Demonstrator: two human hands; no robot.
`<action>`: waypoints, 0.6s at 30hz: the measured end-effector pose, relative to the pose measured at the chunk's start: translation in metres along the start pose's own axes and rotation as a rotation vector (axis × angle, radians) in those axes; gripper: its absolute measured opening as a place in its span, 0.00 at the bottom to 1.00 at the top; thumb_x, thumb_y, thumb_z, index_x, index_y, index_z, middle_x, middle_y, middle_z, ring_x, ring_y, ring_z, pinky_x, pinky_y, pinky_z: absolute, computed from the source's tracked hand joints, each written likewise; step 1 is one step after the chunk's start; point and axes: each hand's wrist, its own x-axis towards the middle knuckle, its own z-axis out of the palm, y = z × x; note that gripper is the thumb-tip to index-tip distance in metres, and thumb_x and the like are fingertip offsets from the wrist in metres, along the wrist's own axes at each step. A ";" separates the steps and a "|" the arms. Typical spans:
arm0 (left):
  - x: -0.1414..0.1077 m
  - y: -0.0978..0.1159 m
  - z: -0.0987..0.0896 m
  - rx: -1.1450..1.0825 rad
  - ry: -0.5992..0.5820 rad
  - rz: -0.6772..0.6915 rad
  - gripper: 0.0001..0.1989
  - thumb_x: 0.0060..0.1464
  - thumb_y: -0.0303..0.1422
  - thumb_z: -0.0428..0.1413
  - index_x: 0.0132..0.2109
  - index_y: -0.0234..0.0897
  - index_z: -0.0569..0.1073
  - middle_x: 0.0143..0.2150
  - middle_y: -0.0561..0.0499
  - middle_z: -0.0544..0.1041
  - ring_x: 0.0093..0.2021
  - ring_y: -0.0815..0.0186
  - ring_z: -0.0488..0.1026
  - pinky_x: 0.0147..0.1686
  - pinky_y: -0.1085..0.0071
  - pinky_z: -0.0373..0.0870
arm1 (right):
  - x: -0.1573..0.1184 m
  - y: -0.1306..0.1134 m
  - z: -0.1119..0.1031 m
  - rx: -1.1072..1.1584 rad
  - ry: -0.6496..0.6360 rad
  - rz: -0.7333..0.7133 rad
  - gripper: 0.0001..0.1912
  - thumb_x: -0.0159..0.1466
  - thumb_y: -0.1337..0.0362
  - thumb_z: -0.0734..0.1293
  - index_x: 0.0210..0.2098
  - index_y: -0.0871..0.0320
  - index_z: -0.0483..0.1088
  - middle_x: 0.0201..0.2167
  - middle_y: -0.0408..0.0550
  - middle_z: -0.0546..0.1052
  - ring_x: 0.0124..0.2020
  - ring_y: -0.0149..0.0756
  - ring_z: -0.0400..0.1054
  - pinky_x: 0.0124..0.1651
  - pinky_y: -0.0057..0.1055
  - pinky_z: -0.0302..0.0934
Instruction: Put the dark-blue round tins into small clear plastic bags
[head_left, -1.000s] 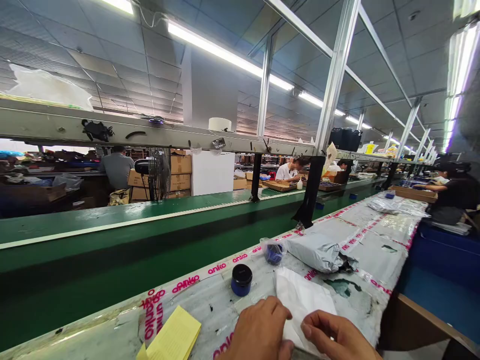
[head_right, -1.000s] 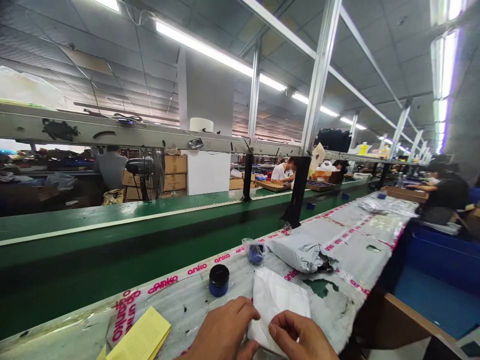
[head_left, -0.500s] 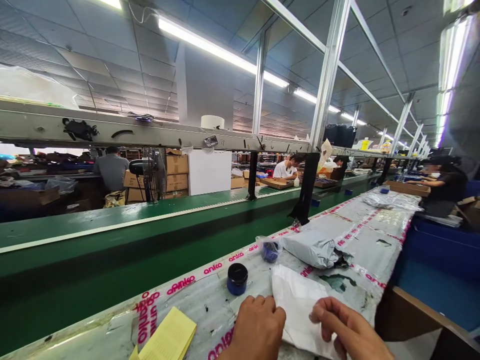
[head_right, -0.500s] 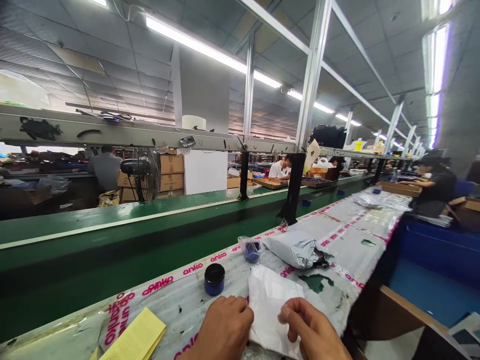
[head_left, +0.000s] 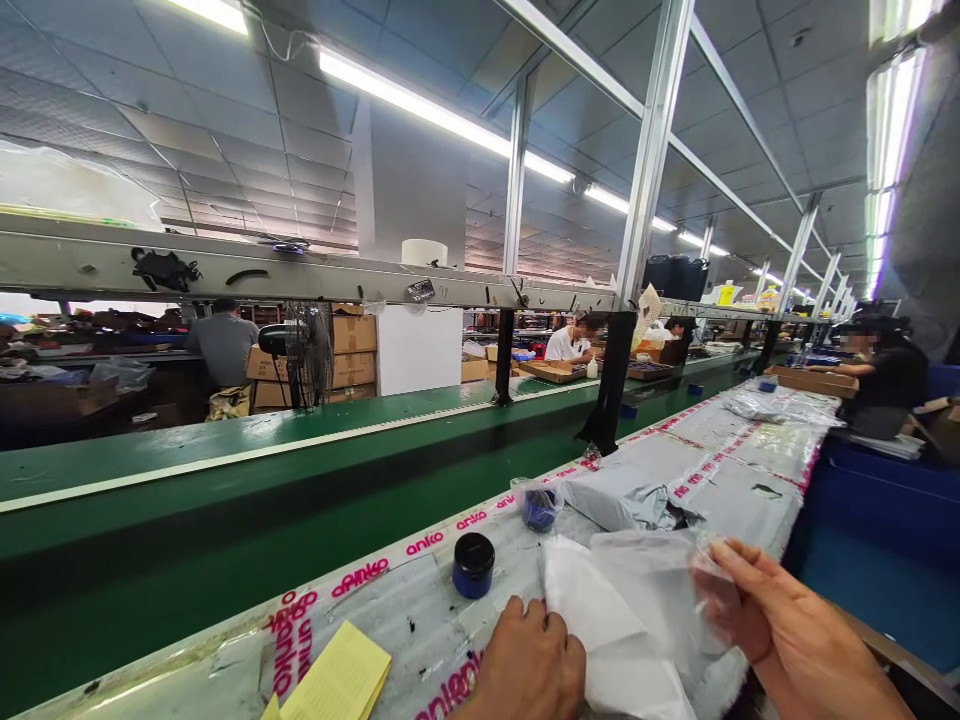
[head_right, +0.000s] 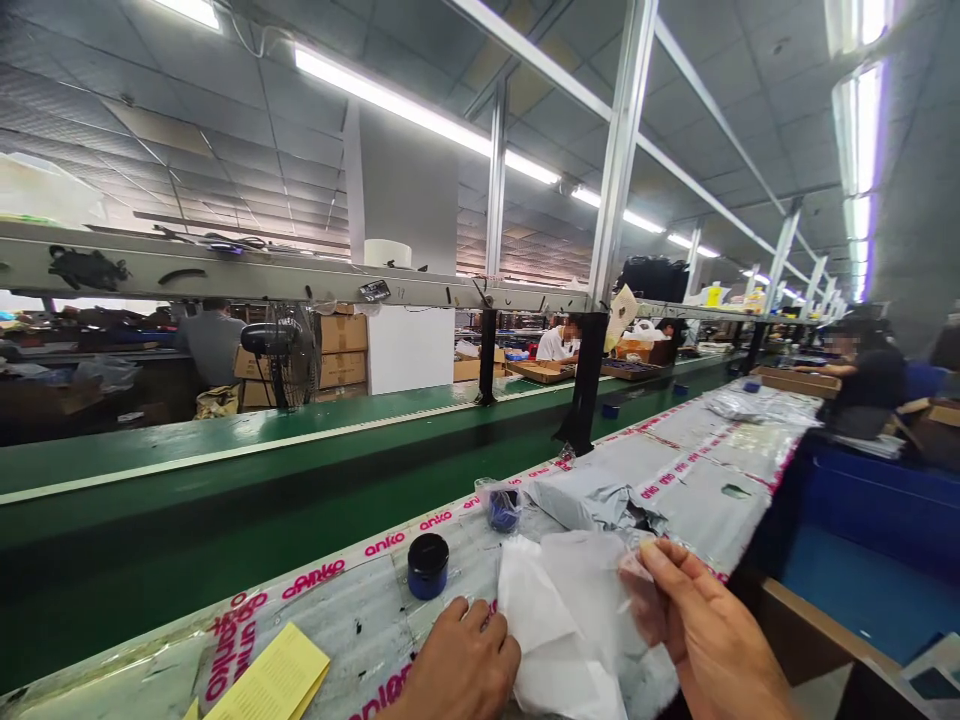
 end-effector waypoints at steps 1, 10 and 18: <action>0.000 0.000 -0.001 -0.006 -0.004 -0.011 0.10 0.67 0.30 0.50 0.46 0.32 0.75 0.46 0.43 0.80 0.47 0.53 0.77 0.42 0.57 0.72 | 0.000 -0.001 0.001 0.008 0.025 -0.003 0.35 0.28 0.51 0.85 0.33 0.55 0.75 0.27 0.41 0.79 0.27 0.31 0.70 0.23 0.20 0.67; -0.006 0.000 -0.014 -0.045 -0.070 -0.063 0.11 0.67 0.29 0.50 0.47 0.31 0.76 0.49 0.41 0.79 0.49 0.52 0.76 0.42 0.58 0.71 | 0.006 -0.021 0.009 0.169 0.128 -0.170 0.27 0.32 0.60 0.83 0.31 0.55 0.74 0.22 0.40 0.79 0.23 0.29 0.70 0.22 0.18 0.68; -0.011 -0.002 -0.011 -0.063 -0.076 -0.112 0.12 0.65 0.25 0.50 0.48 0.30 0.77 0.48 0.38 0.79 0.48 0.50 0.77 0.42 0.57 0.72 | 0.047 -0.063 -0.034 0.334 0.281 -0.447 0.11 0.46 0.75 0.73 0.26 0.56 0.72 0.22 0.37 0.75 0.21 0.25 0.69 0.22 0.16 0.68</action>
